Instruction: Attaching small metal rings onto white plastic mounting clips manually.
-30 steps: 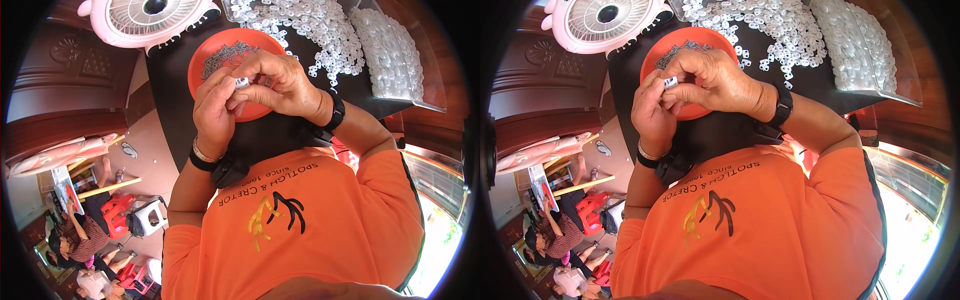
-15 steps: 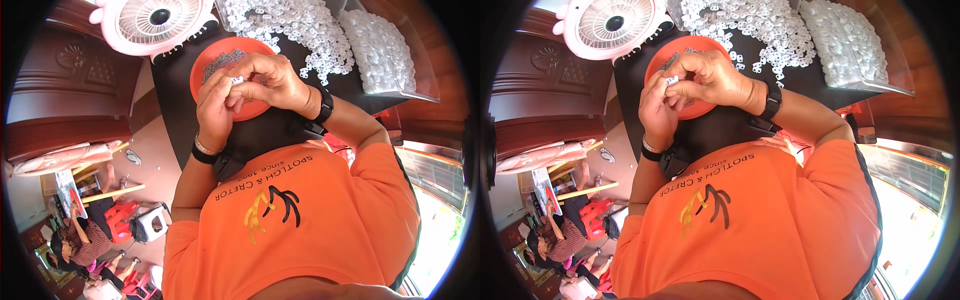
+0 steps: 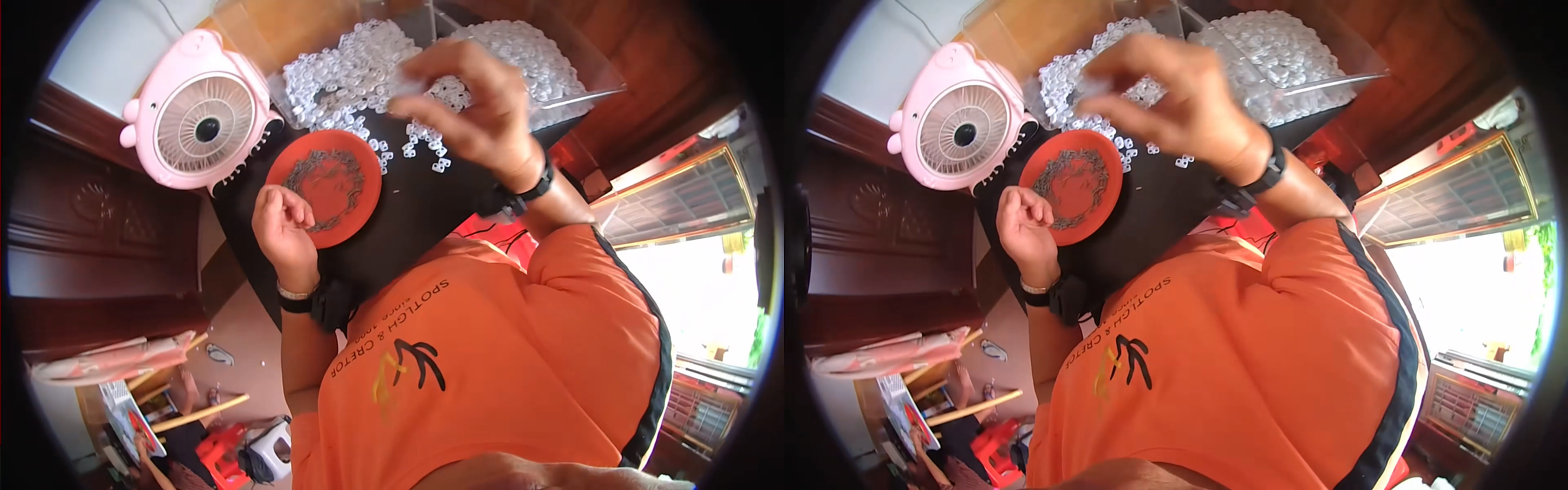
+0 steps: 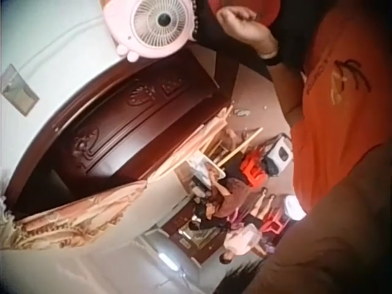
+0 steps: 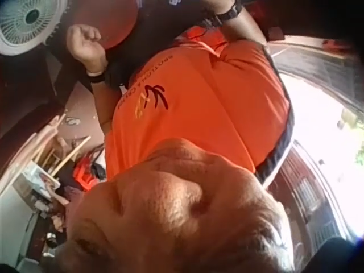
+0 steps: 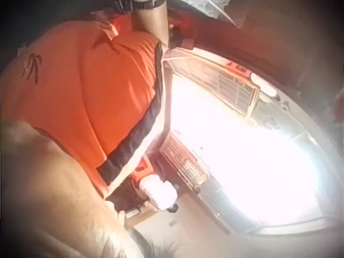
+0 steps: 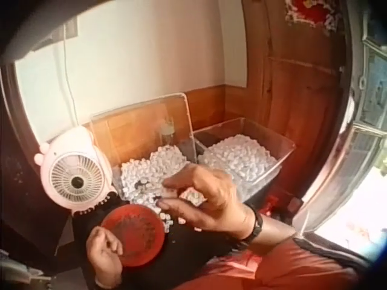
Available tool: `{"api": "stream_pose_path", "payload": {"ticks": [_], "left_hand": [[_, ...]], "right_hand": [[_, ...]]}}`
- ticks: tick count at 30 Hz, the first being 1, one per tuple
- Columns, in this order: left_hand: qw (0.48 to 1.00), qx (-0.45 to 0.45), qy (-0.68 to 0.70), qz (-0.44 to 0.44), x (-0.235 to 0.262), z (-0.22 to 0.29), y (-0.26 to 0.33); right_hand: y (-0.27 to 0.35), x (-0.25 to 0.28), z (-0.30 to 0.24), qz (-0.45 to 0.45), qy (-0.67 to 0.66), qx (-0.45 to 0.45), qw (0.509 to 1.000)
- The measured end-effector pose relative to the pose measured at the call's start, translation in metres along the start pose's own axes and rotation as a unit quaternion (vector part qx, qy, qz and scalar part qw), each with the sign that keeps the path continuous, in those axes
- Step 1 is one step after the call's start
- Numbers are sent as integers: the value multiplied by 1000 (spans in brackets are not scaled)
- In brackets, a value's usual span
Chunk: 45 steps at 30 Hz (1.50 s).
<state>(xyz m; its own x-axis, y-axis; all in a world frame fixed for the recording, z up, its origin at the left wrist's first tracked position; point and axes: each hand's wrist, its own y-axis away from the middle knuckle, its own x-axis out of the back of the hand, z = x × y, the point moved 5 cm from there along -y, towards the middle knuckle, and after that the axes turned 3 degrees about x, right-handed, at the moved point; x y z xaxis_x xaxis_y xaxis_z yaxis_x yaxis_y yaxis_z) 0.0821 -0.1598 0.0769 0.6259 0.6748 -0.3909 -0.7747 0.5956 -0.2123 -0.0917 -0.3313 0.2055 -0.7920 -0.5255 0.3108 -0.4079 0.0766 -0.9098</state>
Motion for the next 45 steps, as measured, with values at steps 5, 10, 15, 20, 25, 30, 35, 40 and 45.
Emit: {"api": "stream_pose_path", "payload": {"ticks": [5,10,15,20,25,30,35,40,45], "left_hand": [[999,20,-20,-18,-13,-1,5],[999,37,-34,-10,-15,-3,6],[993,84,-68,-40,-18,-16,7],[987,82,-125,-56,-16,-26,5],[988,104,-106,-42,-11,-28,3],[989,94,-106,-43,-14,-24,4],[989,86,-101,-66,-16,-28,5],[988,92,-103,-73,-10,-34,3],[988,94,-102,-74,-14,-34,4]], "right_hand": [[-12,76,8,70,410,-70,906],[5,91,17,90,411,-63,905],[6,1,75,-103,247,-113,957],[-3,-69,227,-182,320,-181,912],[4,-94,299,-227,353,-224,879],[44,-118,316,-341,373,-222,834],[70,-112,268,-380,301,-247,839],[76,-115,196,-469,221,-117,847],[52,-120,202,-438,170,-111,876]]}}
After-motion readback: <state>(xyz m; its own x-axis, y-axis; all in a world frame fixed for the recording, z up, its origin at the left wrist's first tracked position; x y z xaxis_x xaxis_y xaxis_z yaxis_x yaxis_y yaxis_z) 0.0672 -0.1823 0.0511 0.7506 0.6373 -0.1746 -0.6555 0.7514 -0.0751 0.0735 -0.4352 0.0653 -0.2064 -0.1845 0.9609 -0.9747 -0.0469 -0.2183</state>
